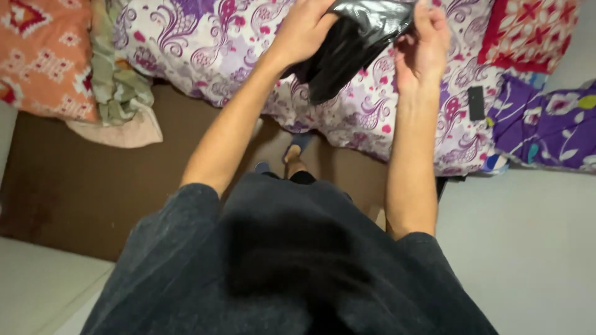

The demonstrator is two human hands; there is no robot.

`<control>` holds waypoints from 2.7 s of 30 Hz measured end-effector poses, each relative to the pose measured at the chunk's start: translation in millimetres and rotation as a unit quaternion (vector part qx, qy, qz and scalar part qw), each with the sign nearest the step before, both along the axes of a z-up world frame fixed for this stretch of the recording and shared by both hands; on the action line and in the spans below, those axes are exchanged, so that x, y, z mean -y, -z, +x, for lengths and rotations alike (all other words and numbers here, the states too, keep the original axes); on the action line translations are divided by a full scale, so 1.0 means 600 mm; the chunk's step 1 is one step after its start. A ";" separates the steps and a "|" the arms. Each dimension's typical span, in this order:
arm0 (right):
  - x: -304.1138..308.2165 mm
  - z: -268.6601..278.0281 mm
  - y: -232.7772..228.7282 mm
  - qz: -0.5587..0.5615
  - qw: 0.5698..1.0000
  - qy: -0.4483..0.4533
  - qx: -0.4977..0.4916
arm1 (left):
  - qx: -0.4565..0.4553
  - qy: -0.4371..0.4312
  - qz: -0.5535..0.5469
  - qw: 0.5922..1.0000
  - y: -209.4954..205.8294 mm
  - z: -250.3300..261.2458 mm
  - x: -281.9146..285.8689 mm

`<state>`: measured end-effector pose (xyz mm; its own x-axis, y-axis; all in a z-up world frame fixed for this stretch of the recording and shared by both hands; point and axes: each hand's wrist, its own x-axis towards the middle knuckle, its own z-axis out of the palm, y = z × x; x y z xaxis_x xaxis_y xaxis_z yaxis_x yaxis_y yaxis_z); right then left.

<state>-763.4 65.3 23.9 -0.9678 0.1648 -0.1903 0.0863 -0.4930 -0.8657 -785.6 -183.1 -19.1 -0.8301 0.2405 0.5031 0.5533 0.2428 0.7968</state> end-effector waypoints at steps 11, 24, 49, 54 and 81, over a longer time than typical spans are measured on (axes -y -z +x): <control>-0.070 0.160 -0.056 0.272 0.925 -0.147 -0.219 | 0.053 0.229 0.052 0.971 -0.062 0.047 -0.077; -0.098 0.098 -0.010 0.156 0.907 -0.369 -0.127 | 0.157 0.344 -0.014 0.926 -0.116 0.057 -0.081; -0.049 0.110 -0.004 -0.138 0.987 -0.080 0.035 | 0.120 -0.086 0.045 0.988 0.094 0.302 -0.193; -0.046 0.129 -0.047 -0.153 0.986 -0.073 0.002 | 0.086 -0.128 0.008 0.988 0.094 0.262 -0.205; -0.132 0.105 0.014 -0.058 0.998 0.036 -0.007 | 0.090 0.001 -0.022 0.996 0.029 0.146 -0.022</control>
